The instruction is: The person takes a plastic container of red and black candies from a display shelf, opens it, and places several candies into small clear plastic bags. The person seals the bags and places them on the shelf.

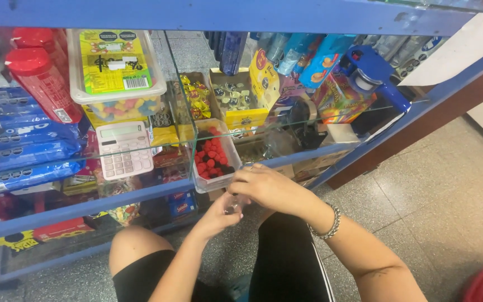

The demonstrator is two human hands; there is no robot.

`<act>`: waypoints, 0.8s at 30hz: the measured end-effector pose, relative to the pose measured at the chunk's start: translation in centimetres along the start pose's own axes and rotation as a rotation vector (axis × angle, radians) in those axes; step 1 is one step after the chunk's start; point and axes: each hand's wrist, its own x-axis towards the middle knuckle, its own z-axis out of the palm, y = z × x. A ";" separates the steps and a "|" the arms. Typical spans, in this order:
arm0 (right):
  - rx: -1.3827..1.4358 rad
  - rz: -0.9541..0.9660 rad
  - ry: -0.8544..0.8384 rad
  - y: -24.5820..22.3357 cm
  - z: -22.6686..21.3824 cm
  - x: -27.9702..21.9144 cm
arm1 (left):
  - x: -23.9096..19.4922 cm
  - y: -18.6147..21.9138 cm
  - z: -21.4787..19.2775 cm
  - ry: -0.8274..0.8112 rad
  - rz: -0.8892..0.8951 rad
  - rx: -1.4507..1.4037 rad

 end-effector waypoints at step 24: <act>0.155 -0.048 -0.154 0.2 0.5 0.3 | -0.6 -1.3 -1.3 -0.028 -0.118 0.013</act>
